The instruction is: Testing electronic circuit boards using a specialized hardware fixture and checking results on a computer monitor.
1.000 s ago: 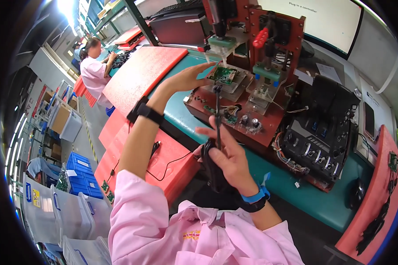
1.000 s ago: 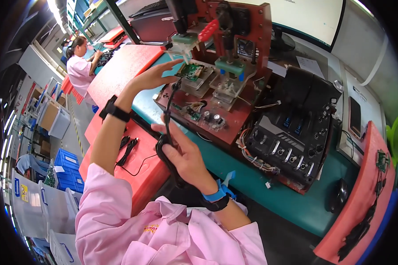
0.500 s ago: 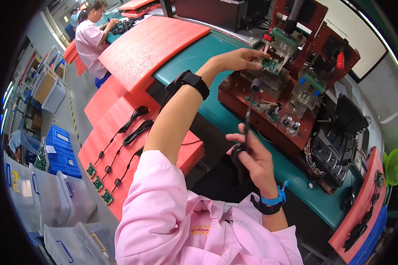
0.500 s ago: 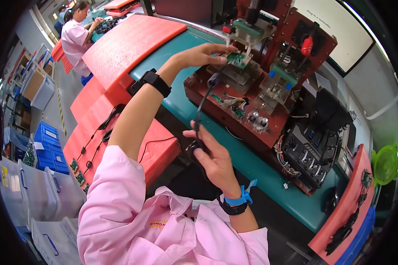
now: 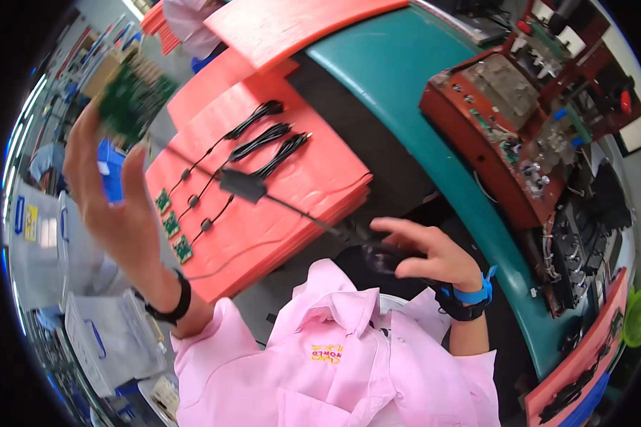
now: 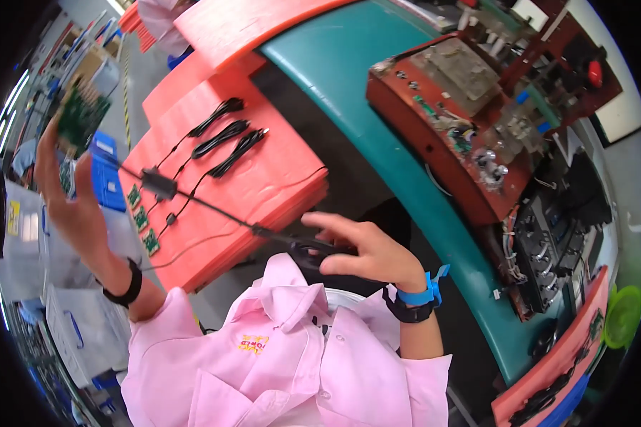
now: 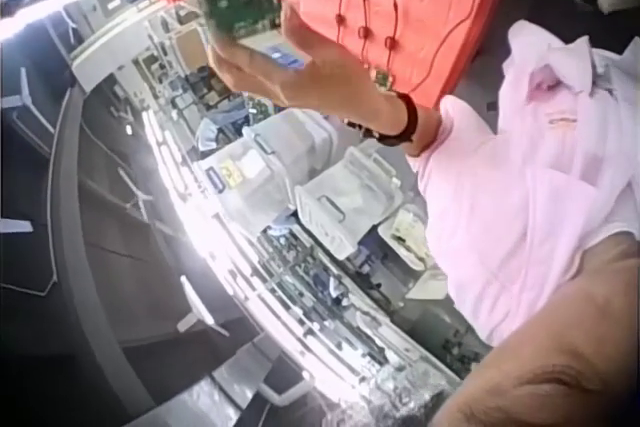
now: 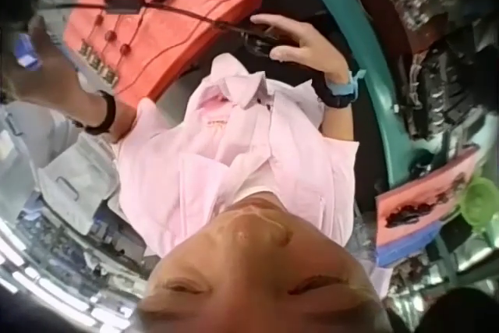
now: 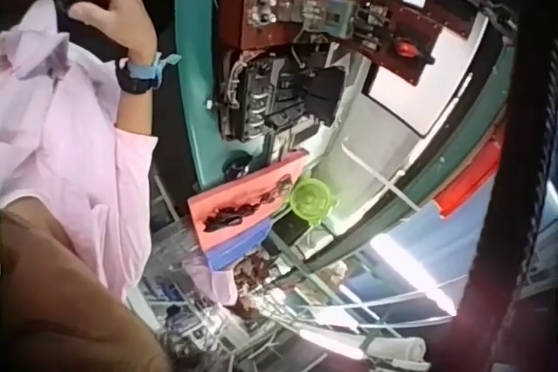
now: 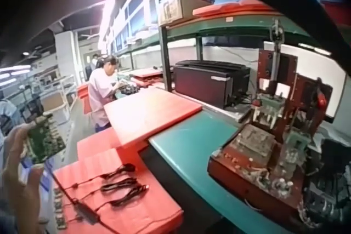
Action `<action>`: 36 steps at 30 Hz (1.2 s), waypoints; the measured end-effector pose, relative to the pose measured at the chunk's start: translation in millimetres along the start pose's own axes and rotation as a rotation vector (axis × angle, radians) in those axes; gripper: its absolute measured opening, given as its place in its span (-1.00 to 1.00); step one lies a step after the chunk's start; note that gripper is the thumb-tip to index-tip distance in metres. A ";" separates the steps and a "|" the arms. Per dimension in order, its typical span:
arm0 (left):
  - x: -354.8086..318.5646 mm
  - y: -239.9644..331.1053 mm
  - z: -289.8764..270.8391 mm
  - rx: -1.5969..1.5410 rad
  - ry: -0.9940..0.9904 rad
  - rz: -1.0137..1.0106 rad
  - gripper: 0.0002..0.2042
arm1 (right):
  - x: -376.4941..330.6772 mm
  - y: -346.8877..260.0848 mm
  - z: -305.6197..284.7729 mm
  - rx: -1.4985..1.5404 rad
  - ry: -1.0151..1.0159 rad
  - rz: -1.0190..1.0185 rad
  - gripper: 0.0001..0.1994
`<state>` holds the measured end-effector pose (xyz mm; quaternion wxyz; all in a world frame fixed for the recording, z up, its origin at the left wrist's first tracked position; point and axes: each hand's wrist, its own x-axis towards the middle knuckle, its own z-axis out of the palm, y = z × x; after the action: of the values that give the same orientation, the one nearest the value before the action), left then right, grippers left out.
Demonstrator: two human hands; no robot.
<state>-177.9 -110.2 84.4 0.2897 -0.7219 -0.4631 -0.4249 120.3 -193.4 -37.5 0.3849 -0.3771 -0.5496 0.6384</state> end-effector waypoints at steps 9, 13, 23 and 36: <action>-21.0 -15.4 -35.0 -0.297 0.386 -0.309 -0.67 | 43.4 -18.8 28.2 -0.726 -0.291 -0.036 -0.63; 33.3 47.5 -13.0 -0.222 0.365 -0.376 -0.74 | 17.9 -5.2 12.3 -0.523 0.088 -0.047 -0.67; 31.1 46.1 -8.6 -0.627 0.287 -0.314 -0.72 | 13.7 7.5 -4.7 -0.414 0.141 -0.082 -0.70; -366.9 -92.6 -42.3 0.186 -0.024 -1.077 -0.55 | 189.4 113.7 69.6 -1.313 -0.091 -0.456 -0.68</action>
<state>-354.3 -262.2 -216.9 0.0884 -0.3589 -0.8062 -0.4621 -30.8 -61.8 -153.6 0.1783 -0.3799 -0.9030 0.0923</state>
